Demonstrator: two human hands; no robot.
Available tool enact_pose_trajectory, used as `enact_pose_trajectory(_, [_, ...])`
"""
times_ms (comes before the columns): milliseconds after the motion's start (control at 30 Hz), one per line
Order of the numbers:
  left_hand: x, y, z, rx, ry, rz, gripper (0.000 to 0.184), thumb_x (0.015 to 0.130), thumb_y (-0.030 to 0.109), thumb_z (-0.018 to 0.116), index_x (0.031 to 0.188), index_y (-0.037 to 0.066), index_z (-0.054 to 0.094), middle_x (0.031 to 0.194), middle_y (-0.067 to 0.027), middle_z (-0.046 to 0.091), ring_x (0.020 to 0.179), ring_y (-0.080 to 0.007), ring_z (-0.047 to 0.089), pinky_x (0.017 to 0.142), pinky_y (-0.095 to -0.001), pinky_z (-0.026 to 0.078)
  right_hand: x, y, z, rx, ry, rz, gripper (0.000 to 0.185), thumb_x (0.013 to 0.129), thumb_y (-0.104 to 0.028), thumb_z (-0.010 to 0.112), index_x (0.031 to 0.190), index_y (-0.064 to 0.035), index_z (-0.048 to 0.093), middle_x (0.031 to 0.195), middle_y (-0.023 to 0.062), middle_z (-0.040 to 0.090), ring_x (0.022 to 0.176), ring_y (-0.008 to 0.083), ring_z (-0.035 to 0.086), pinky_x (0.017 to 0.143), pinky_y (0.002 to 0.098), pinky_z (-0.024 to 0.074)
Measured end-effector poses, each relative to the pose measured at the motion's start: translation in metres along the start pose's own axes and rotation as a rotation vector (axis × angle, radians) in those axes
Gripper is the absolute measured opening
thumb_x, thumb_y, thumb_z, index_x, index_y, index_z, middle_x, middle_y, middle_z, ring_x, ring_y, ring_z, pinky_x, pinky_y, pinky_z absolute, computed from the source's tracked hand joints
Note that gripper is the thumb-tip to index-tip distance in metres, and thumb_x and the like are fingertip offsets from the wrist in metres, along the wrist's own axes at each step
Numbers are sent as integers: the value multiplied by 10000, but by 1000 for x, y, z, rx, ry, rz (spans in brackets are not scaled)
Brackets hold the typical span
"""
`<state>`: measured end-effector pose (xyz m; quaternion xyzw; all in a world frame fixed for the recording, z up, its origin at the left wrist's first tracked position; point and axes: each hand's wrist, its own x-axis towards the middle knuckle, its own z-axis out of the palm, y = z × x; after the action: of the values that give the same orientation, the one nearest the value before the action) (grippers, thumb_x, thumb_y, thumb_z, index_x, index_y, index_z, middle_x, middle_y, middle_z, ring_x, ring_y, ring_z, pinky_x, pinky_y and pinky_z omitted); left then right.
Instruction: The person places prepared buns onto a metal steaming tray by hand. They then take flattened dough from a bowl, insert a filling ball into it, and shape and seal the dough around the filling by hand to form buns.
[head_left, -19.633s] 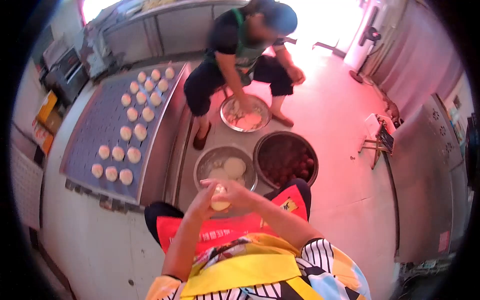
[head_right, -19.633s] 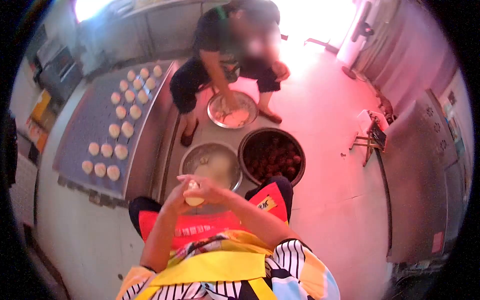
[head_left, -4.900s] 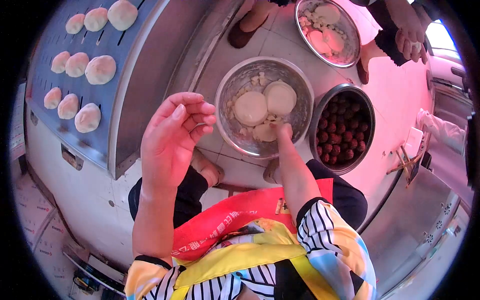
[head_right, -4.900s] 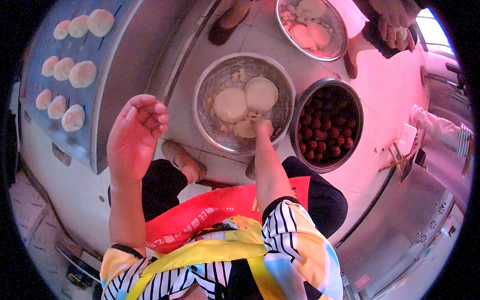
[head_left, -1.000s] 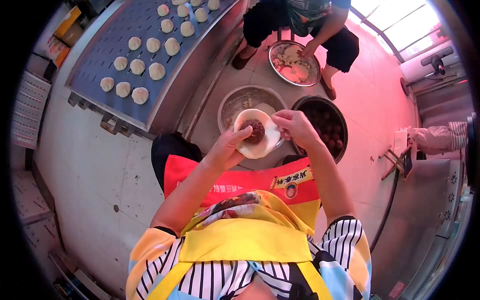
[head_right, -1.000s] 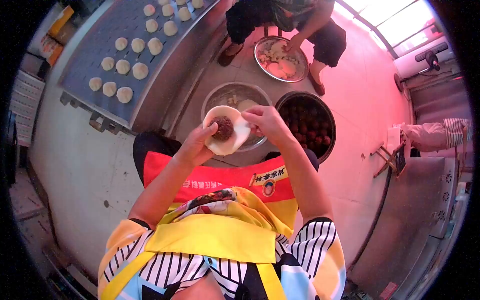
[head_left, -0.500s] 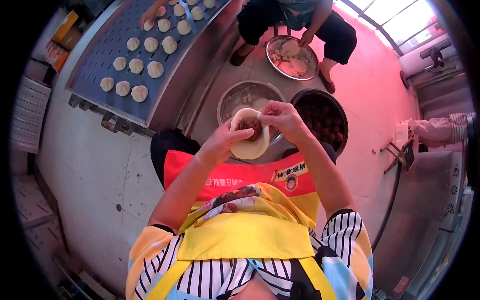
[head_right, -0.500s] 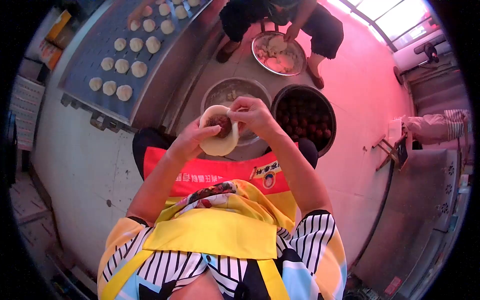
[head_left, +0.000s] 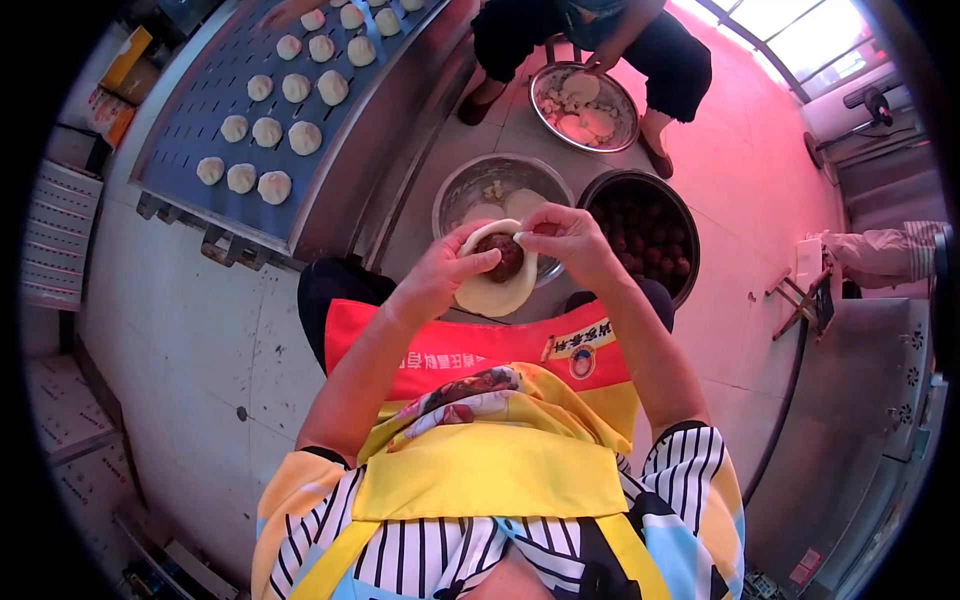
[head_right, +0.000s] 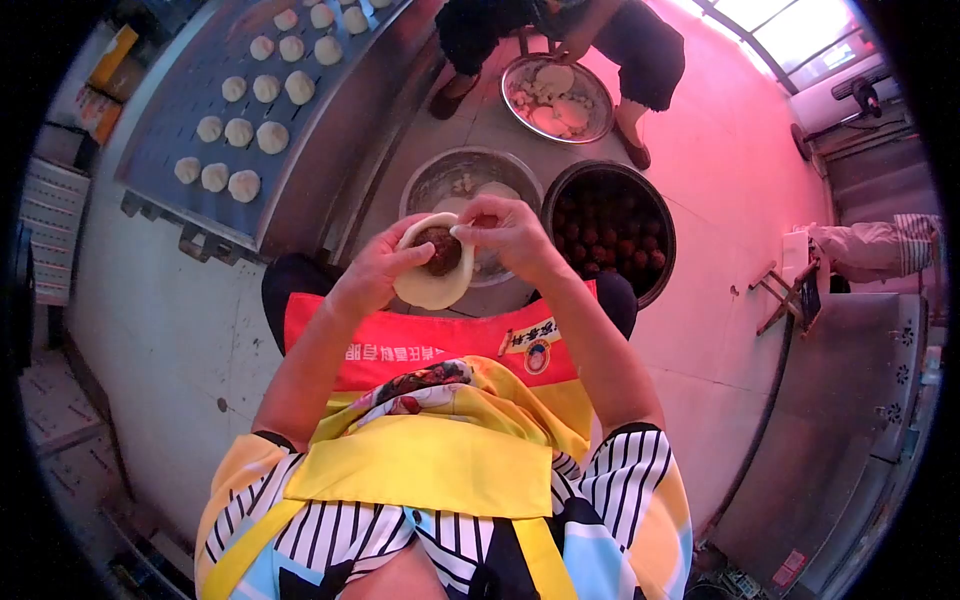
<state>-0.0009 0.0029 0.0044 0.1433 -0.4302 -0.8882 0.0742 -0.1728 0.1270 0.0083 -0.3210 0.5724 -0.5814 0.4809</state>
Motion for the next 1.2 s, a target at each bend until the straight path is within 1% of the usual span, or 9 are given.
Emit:
enact_pose_trajectory(200, [5,-15,1,129,148,107,352,917,173,575,1231,37,492,1099,-35,562,1027,-85,524,905,-248,434,-1,-2,12,-73,153,-66,118,796,-70,695,868,-14,620,819,3,587,739,69,554,674,227,458])
enact_pose_trajectory(400, [3,-1,4,337,87,50,322,919,183,569,1196,27,521,1096,-33,572,1005,-84,536,901,-250,431,-8,-9,10,-454,87,-399,102,755,-38,686,834,-21,623,807,33,558,714,135,551,639,260,440])
enact_pose_trajectory(467, [6,4,1,342,19,-15,324,911,182,581,1188,23,527,1088,-29,579,992,-85,544,890,-248,438,-9,-5,8,-546,56,-407,98,755,-34,678,835,-24,623,799,45,550,704,155,552,634,264,440])
enact_pose_trajectory(667, [13,-13,-10,514,263,60,329,889,174,610,1170,8,566,1004,-36,627,925,-94,582,852,-245,461,-12,-7,17,-463,200,-250,110,741,-41,677,833,-21,619,764,73,522,694,197,557,632,288,446])
enact_pose_trajectory(700, [11,-14,-7,533,254,79,323,892,169,605,1169,5,570,1005,-38,630,928,-93,582,852,-245,460,-13,-5,18,-395,228,-174,115,738,-43,678,834,-21,619,761,76,519,696,204,561,633,292,448])
enact_pose_trajectory(900, [7,-8,1,657,163,108,307,915,149,561,1186,5,567,995,-55,656,929,-85,586,824,-258,471,-14,-3,17,-612,115,-521,109,744,-55,672,838,-28,626,815,85,535,731,218,583,662,300,462])
enact_pose_trajectory(1067, [16,12,-3,843,-64,-44,362,924,145,546,1256,6,509,1116,-69,613,1006,-106,574,891,-269,460,-16,10,15,-603,132,-482,104,761,-64,670,844,-24,620,847,80,558,708,190,579,639,280,467])
enact_pose_trajectory(1167, [13,-9,-6,-12,142,52,394,918,154,558,1282,26,479,1167,-80,583,1033,-145,582,916,-290,463,-17,11,22,-331,316,-259,112,771,-60,673,855,-11,617,824,60,573,691,133,568,608,262,473])
enact_pose_trajectory(1200, [14,-18,-5,-87,129,95,397,906,152,578,1274,33,485,1162,-75,581,1033,-147,582,916,-294,469,-16,11,24,-185,395,-167,114,774,-58,674,859,-7,617,813,52,576,685,113,563,595,256,475])
